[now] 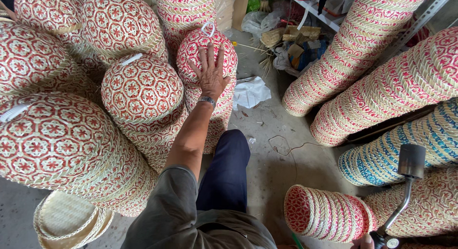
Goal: The person uses a handheld torch to apply heat to the surface of woven baskets. They rotate each basket to treat different areas and then place it aside before picking up another.
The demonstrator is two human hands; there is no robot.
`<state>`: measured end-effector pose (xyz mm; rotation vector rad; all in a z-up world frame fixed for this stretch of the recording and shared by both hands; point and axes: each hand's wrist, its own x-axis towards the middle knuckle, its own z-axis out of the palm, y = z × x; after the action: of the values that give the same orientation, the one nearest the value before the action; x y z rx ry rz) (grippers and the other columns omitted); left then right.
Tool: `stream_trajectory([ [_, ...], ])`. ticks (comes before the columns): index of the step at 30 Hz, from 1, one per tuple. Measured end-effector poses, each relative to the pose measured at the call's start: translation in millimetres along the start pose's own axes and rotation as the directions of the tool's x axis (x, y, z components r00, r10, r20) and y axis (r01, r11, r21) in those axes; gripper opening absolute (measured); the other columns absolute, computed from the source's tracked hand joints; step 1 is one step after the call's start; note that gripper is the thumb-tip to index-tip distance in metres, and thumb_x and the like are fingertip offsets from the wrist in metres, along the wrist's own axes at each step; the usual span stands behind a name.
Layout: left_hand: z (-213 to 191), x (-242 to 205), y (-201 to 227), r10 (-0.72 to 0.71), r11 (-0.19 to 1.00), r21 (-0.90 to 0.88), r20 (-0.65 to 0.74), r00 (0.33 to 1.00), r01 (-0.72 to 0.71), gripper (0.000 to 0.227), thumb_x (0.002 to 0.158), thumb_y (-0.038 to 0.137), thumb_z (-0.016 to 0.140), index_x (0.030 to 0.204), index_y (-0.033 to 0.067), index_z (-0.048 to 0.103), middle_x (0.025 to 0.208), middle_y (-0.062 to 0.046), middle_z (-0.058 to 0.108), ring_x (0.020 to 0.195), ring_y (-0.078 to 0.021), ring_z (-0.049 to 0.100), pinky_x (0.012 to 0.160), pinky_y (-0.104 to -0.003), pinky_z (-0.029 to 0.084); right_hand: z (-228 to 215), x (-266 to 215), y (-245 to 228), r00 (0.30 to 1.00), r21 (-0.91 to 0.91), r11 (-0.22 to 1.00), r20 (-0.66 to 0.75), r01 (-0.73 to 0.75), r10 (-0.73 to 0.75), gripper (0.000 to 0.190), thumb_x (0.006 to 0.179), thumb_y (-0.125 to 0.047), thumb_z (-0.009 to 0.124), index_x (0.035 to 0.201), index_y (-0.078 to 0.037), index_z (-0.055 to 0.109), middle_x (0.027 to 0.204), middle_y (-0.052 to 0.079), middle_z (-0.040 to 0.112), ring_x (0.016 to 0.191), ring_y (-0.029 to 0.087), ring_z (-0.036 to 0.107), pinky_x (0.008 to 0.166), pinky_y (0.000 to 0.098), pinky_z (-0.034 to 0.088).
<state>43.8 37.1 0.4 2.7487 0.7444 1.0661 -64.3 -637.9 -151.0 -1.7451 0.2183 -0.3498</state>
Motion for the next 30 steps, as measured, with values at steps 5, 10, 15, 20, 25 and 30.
stream_trajectory([
  [5, 8, 15, -4, -0.04, 0.998, 0.049, 0.015, 0.999, 0.039, 0.128, 0.066, 0.049, 0.093, 0.165, 0.0254, 0.015, 0.171, -0.013, 0.009, 0.156, -0.0425, 0.002, 0.11, -0.086, -0.002, 0, 5, -1, 1.0, 0.016, 1.0, 0.002, 0.008, -0.008, 0.038, 0.11, -0.037, 0.066, 0.1, -0.001, 0.055, 0.068, 0.008, 0.056, 0.05, 0.014, 0.048, 0.049, 0.0276, 0.042],
  [10, 14, 29, -13, -0.059, 0.995, 0.078, 0.0, 0.998, 0.059, 0.129, 0.068, 0.048, 0.092, 0.166, 0.0233, 0.013, 0.171, -0.014, 0.008, 0.156, -0.045, 0.001, 0.11, -0.086, -0.001, -11, 3, -7, 1.0, 0.024, 1.0, -0.01, 0.006, -0.006, 0.037, 0.11, -0.035, 0.065, 0.1, -0.001, 0.055, 0.069, 0.008, 0.057, 0.05, 0.014, 0.048, 0.049, 0.0275, 0.042],
  [15, 18, 41, -13, -0.084, 0.992, 0.098, 0.007, 0.996, 0.083, 0.131, 0.068, 0.05, 0.092, 0.166, 0.0212, 0.01, 0.17, -0.017, 0.008, 0.155, -0.0463, 0.0, 0.109, -0.087, 0.0, -13, 2, -10, 1.0, 0.023, 1.0, -0.018, 0.006, -0.006, 0.037, 0.111, -0.034, 0.065, 0.1, -0.001, 0.055, 0.069, 0.008, 0.057, 0.05, 0.014, 0.048, 0.049, 0.0275, 0.042],
  [20, 23, 43, -9, -0.089, 0.991, 0.097, -0.005, 0.996, 0.089, 0.133, 0.066, 0.046, 0.093, 0.166, 0.0211, 0.008, 0.17, -0.017, 0.008, 0.156, -0.0452, 0.001, 0.112, -0.086, 0.002, -14, -5, -5, 1.0, 0.007, 1.0, -0.018, -0.007, 0.007, 0.036, 0.111, -0.033, 0.065, 0.099, 0.0, 0.055, 0.069, 0.008, 0.057, 0.051, 0.014, 0.048, 0.049, 0.0274, 0.042],
  [25, 25, 46, -17, -0.058, 0.99, 0.127, 0.001, 0.998, 0.058, 0.133, 0.063, 0.031, 0.093, 0.167, 0.0239, 0.011, 0.171, -0.016, 0.008, 0.155, -0.0438, 0.005, 0.11, -0.083, 0.01, -2, -11, 0, 1.0, 0.011, 1.0, -0.014, -0.01, 0.01, 0.035, 0.111, -0.032, 0.065, 0.099, 0.0, 0.056, 0.07, 0.008, 0.057, 0.051, 0.014, 0.048, 0.049, 0.0274, 0.042],
  [30, 31, 43, -23, -0.022, 0.991, 0.128, -0.023, 0.999, 0.024, 0.13, 0.063, 0.027, 0.094, 0.166, 0.0251, 0.015, 0.17, -0.014, 0.011, 0.155, -0.0435, 0.009, 0.109, -0.084, 0.014, -5, -16, 0, 1.0, 0.008, 1.0, -0.009, -0.011, 0.011, 0.035, 0.111, -0.031, 0.064, 0.099, 0.0, 0.056, 0.07, 0.008, 0.057, 0.051, 0.014, 0.049, 0.05, 0.0273, 0.042],
])
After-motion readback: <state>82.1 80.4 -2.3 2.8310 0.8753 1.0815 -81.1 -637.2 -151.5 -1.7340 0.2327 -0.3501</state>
